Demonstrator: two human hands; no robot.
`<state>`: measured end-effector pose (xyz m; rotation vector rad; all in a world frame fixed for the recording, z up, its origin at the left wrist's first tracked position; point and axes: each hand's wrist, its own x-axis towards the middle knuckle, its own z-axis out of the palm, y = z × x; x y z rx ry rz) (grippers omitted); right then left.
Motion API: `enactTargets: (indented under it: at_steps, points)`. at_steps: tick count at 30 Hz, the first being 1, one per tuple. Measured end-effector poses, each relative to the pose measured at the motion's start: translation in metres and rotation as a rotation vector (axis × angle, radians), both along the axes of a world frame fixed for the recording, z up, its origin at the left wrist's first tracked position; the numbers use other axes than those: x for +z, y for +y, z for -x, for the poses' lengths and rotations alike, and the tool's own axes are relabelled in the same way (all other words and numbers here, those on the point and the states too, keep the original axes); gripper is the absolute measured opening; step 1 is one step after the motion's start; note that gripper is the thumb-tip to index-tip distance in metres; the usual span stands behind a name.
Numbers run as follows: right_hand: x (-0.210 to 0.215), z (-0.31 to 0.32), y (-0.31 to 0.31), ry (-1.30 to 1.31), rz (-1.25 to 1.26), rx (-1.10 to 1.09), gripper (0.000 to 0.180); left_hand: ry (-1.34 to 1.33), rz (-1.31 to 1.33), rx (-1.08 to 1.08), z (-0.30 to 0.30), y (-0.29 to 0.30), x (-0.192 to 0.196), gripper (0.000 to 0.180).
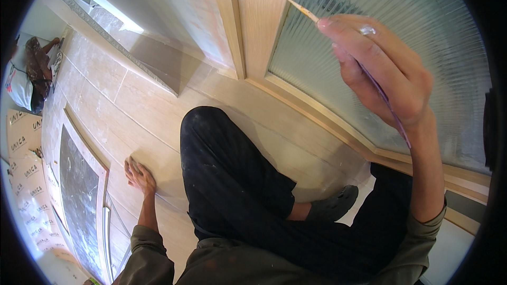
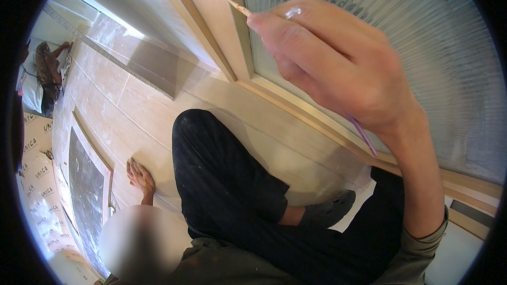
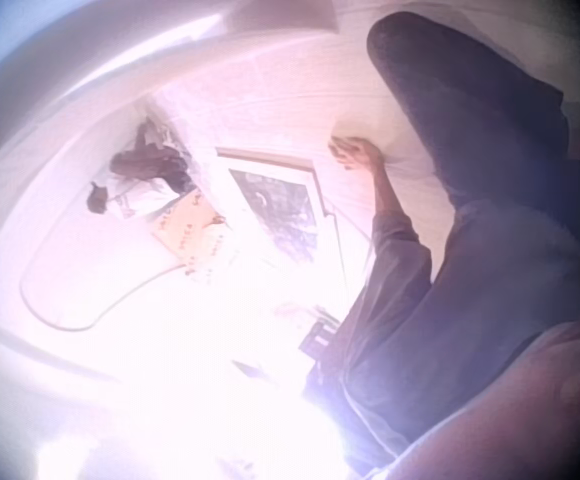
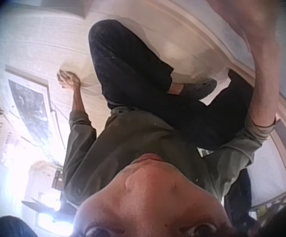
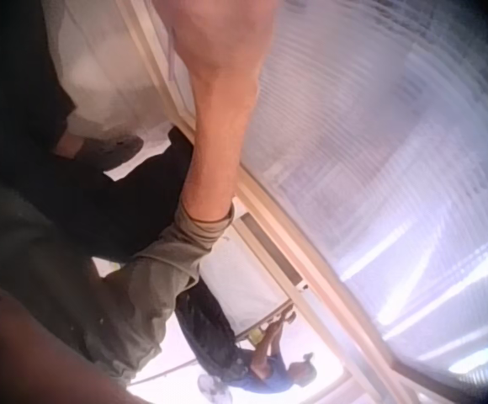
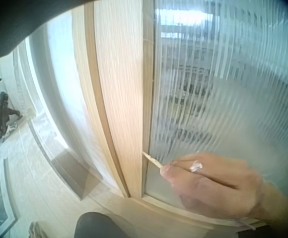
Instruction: The person sits on the floor and uses a small brush to apply white paint to the wooden frame of a glass door. They repeatedly dip the brush into a small container and carefully paint the edges and corners of the frame.
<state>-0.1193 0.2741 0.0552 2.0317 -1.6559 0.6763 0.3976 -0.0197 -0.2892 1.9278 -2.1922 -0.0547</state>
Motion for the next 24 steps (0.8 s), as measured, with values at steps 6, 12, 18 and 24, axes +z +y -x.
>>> enactTargets:
  at_steps: [6, 12, 18, 24]
  points:
    - [-0.0045, 0.0044, -0.0010, 0.020, 0.065, -0.004, 0.032, 0.006, 0.017, -0.008, -0.0052, -0.0014, -0.0027, 0.046]
    - [-0.0009, 0.0043, 0.0028, 0.011, 0.075, -0.040, 0.029, 0.007, 0.022, -0.021, -0.0020, -0.0019, -0.0001, 0.046]
    - [0.0027, 0.0039, -0.0008, 0.063, 0.083, -0.038, 0.028, 0.010, 0.018, -0.017, -0.0046, -0.0014, -0.0032, 0.045]
    - [0.0012, 0.0019, 0.0005, 0.036, 0.068, -0.041, 0.027, -0.029, 0.042, 0.002, -0.0016, -0.0001, -0.0020, 0.045]
